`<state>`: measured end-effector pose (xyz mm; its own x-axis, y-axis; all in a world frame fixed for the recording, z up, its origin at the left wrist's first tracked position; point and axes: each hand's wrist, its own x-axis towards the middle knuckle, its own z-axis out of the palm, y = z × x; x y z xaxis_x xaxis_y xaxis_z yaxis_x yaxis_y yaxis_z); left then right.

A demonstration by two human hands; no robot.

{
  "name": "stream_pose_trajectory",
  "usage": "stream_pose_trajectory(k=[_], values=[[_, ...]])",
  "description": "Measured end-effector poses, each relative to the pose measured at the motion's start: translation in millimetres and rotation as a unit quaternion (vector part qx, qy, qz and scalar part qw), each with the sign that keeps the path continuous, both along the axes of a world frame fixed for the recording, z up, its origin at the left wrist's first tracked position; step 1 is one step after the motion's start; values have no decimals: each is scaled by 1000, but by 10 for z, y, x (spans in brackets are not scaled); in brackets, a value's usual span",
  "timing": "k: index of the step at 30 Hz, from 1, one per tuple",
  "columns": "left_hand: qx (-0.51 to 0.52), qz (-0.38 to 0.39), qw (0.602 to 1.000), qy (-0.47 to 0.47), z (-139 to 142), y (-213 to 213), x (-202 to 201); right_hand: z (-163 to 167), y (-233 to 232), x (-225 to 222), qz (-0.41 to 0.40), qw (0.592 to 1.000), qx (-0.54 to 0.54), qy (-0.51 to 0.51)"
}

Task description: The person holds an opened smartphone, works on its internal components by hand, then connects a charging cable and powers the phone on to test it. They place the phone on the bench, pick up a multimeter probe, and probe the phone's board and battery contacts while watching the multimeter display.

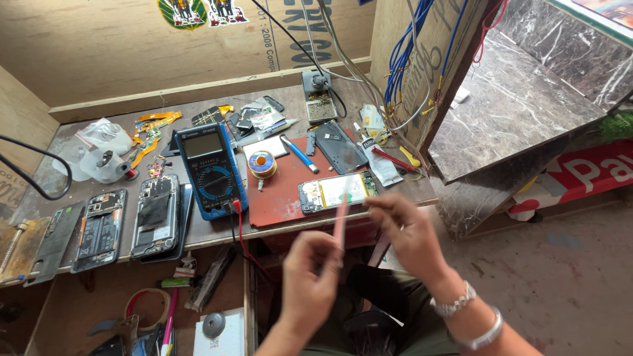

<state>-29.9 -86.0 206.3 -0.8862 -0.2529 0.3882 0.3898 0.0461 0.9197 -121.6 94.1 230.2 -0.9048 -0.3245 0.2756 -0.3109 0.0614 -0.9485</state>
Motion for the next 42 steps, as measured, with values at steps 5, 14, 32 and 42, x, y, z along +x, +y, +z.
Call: stream_pose_trajectory(k=[5,14,32,42], values=[[23,-73,993,-89,-76,394,54,-193,11,269,58,988,-47,-136],[-138,-49,989,-12,-50,270,19,-111,557,-236,-255,932,243,89],[-154,-38,987,-15,-124,27,164,38,428,-1020,-318,811,448,204],[-368,94,908,177,76,-310,-230,127,330,-894,-309,849,408,133]])
